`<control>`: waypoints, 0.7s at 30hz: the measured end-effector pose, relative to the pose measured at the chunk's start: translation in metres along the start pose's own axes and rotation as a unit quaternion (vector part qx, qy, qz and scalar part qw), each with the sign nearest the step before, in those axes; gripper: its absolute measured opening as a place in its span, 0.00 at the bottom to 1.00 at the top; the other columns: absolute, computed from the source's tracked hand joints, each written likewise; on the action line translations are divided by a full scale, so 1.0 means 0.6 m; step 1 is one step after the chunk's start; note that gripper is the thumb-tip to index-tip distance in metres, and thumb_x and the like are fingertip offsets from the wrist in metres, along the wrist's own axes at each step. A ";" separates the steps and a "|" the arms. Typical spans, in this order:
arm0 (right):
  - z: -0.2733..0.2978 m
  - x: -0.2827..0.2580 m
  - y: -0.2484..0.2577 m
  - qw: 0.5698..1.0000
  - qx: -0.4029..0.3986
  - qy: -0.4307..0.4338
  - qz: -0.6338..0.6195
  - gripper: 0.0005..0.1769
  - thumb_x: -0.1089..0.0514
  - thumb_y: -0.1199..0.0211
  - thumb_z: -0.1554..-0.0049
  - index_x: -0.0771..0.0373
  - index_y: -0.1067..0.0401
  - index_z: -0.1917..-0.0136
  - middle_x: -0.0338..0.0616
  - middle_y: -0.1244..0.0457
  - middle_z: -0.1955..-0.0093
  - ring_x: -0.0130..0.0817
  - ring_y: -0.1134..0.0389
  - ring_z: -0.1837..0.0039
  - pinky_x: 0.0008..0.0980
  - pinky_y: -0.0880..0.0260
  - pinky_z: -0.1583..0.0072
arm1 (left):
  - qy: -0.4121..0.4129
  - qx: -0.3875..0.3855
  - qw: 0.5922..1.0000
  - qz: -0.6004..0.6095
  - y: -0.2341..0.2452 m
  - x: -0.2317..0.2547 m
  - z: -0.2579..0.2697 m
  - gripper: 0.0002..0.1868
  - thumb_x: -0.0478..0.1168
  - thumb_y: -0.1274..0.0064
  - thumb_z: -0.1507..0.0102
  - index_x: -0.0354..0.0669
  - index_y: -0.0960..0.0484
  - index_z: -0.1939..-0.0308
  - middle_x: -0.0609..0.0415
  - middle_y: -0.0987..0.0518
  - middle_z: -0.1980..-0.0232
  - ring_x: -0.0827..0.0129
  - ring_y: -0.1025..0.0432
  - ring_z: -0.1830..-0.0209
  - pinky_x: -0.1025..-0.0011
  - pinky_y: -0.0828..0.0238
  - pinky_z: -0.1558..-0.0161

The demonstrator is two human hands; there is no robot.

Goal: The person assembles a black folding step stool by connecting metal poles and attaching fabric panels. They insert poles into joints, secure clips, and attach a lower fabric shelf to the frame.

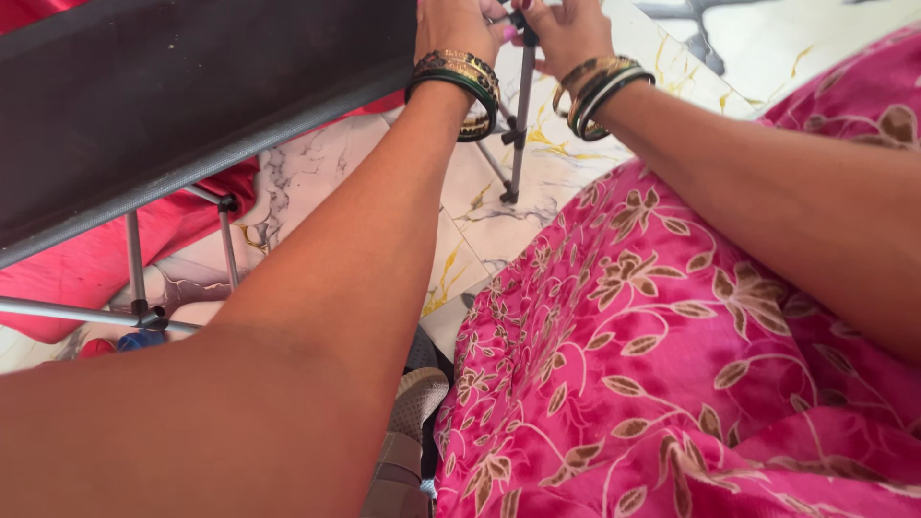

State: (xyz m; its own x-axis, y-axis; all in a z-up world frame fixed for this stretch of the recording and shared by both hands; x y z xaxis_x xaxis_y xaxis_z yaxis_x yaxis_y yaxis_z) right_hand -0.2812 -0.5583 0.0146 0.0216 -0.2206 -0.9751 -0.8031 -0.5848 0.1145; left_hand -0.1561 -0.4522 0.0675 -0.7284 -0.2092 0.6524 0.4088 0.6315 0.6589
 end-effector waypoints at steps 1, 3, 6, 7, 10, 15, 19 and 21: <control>0.000 -0.001 -0.007 1.000 -0.012 -0.002 0.007 0.14 0.46 0.39 0.34 0.56 0.25 0.44 0.35 0.27 0.53 0.23 0.24 0.51 0.30 0.20 0.54 | -0.015 0.006 1.000 -0.013 0.007 0.001 0.001 0.09 0.42 0.30 0.48 0.46 0.13 0.68 0.56 0.15 0.64 0.62 0.22 0.58 0.59 0.32 0.43; 0.004 -0.001 -0.012 1.000 -0.021 0.001 0.012 0.13 0.47 0.39 0.34 0.56 0.25 0.42 0.36 0.27 0.53 0.23 0.23 0.51 0.29 0.20 0.54 | -0.045 0.010 0.998 -0.039 0.014 0.007 0.004 0.09 0.42 0.29 0.47 0.46 0.12 0.66 0.56 0.14 0.65 0.62 0.21 0.59 0.58 0.40 0.32; 0.003 -0.003 -0.021 0.999 -0.030 0.019 -0.011 0.12 0.49 0.38 0.34 0.55 0.26 0.41 0.37 0.27 0.52 0.24 0.24 0.51 0.29 0.20 0.55 | -0.051 -0.016 0.997 -0.058 0.040 0.019 0.022 0.23 0.44 0.30 0.46 0.42 0.20 0.50 0.54 0.13 0.63 0.61 0.20 0.56 0.52 0.57 0.22; 0.003 -0.003 -0.020 0.999 -0.036 0.020 -0.029 0.12 0.49 0.37 0.33 0.56 0.26 0.40 0.37 0.28 0.51 0.24 0.24 0.51 0.29 0.20 0.55 | -0.088 0.026 0.993 -0.079 0.067 0.035 0.039 0.24 0.46 0.29 0.46 0.43 0.20 0.50 0.53 0.14 0.60 0.59 0.21 0.54 0.48 0.59 0.24; 0.009 0.011 -0.005 0.999 -0.006 0.017 -0.041 0.13 0.50 0.37 0.32 0.56 0.28 0.38 0.37 0.27 0.50 0.24 0.24 0.51 0.29 0.20 0.55 | -0.163 0.136 0.975 -0.070 0.166 0.074 0.126 0.30 0.48 0.29 0.44 0.44 0.23 0.43 0.51 0.17 0.46 0.58 0.24 0.43 0.43 0.63 0.27; 0.000 0.017 0.001 0.997 0.051 0.047 0.031 0.25 0.48 0.36 0.34 0.55 0.41 0.30 0.41 0.27 0.51 0.28 0.25 0.50 0.33 0.25 0.52 | -0.001 0.218 0.974 -0.061 0.355 -0.072 0.342 0.27 0.33 0.37 0.40 0.49 0.22 0.37 0.52 0.19 0.45 0.60 0.25 0.41 0.56 0.35 0.32; 0.010 0.021 -0.018 0.988 0.038 0.108 0.106 0.25 0.53 0.33 0.33 0.59 0.40 0.29 0.45 0.30 0.45 0.32 0.28 0.44 0.33 0.30 0.42 | 0.070 0.441 0.895 0.009 0.548 -0.273 0.461 0.36 0.22 0.53 0.43 0.43 0.30 0.30 0.48 0.26 0.32 0.60 0.30 0.31 0.65 0.28 0.31; -0.002 0.021 -0.010 0.983 0.043 0.114 0.136 0.26 0.60 0.33 0.37 0.60 0.39 0.30 0.46 0.31 0.43 0.32 0.30 0.42 0.33 0.31 0.41 | 0.203 0.523 0.824 -0.075 0.645 -0.366 0.494 0.37 0.19 0.55 0.48 0.41 0.28 0.33 0.46 0.22 0.35 0.59 0.27 0.30 0.65 0.36 0.26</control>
State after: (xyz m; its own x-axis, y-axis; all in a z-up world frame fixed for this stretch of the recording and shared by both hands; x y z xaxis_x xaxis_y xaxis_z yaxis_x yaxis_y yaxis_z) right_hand -0.2752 -0.5583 0.0018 -0.0753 -0.5351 -0.8415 -0.8448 -0.4141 0.3389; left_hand -0.0011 0.0593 0.0683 -0.3964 -0.4420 0.8046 -0.5213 0.8298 0.1990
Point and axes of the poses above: each hand's wrist, its own z-axis away from the middle knuckle, its own y-axis out of the back of the hand, x = y × z, the point moved 7 cm from there along -z, towards the middle knuckle
